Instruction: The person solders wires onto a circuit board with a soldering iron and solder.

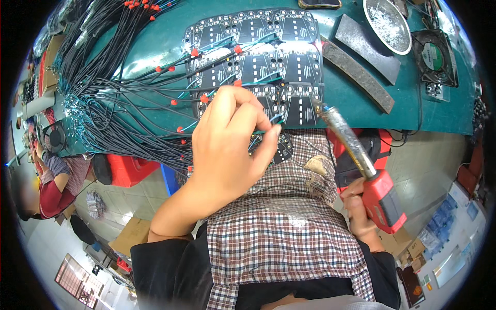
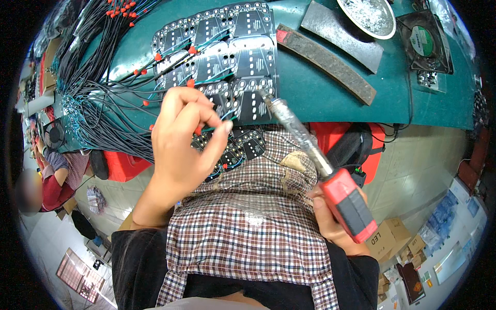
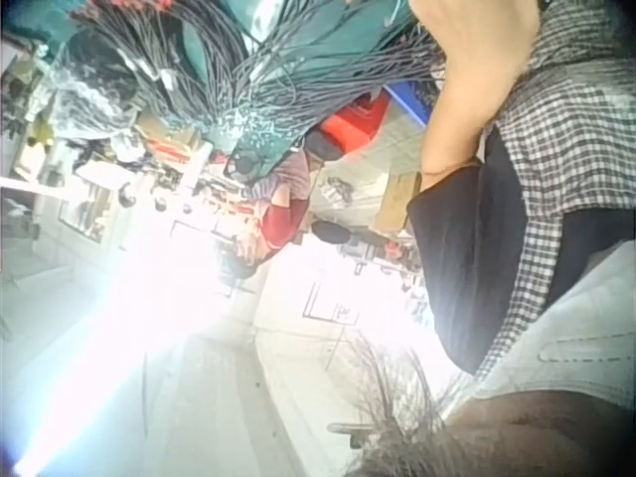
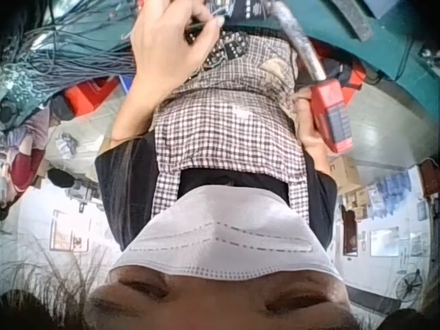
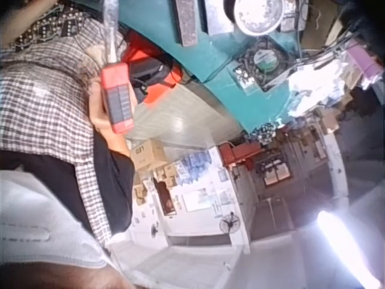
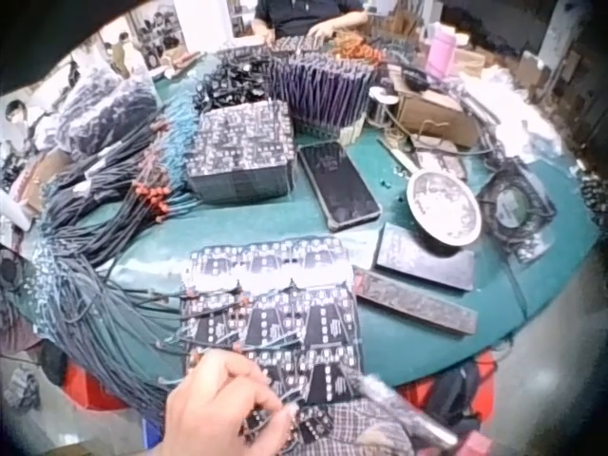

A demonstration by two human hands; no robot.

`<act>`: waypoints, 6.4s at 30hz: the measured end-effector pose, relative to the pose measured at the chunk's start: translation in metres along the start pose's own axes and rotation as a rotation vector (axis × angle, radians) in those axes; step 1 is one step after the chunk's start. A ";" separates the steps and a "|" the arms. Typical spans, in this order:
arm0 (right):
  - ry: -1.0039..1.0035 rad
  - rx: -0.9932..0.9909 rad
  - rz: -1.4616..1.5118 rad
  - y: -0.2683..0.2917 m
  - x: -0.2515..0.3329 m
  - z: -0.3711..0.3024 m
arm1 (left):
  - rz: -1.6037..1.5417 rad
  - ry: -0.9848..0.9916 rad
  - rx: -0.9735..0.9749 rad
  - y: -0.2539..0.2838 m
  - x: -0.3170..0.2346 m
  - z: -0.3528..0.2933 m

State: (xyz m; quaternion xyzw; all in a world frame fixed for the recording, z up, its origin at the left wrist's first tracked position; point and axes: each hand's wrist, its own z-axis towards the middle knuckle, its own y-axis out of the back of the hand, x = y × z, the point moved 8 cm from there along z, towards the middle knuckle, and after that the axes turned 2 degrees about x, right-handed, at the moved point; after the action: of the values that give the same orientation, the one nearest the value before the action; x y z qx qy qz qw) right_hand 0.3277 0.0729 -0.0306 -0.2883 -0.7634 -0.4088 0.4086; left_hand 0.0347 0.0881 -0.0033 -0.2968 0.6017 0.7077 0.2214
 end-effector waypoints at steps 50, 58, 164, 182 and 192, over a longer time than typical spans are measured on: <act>0.600 -0.186 0.366 0.015 0.012 0.025 | 0.551 -0.180 -0.124 0.070 0.119 -0.046; 0.505 -0.217 0.357 0.006 0.029 0.028 | 0.080 -0.153 -0.259 0.066 0.085 -0.034; 0.171 0.195 -0.001 -0.053 0.020 0.044 | 0.184 -0.217 -0.500 0.018 0.042 -0.034; 0.129 0.090 0.091 -0.049 0.028 0.038 | 0.197 -0.227 -0.494 0.023 0.043 -0.033; 0.113 0.047 0.140 -0.039 0.038 0.047 | 0.399 0.051 -0.635 0.108 0.120 0.048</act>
State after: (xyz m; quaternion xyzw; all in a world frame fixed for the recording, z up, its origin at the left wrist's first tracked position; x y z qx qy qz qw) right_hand 0.2605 0.0978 -0.0289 -0.3076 -0.7266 -0.3767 0.4854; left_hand -0.1321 0.1106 -0.0030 -0.2449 0.4037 0.8806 -0.0388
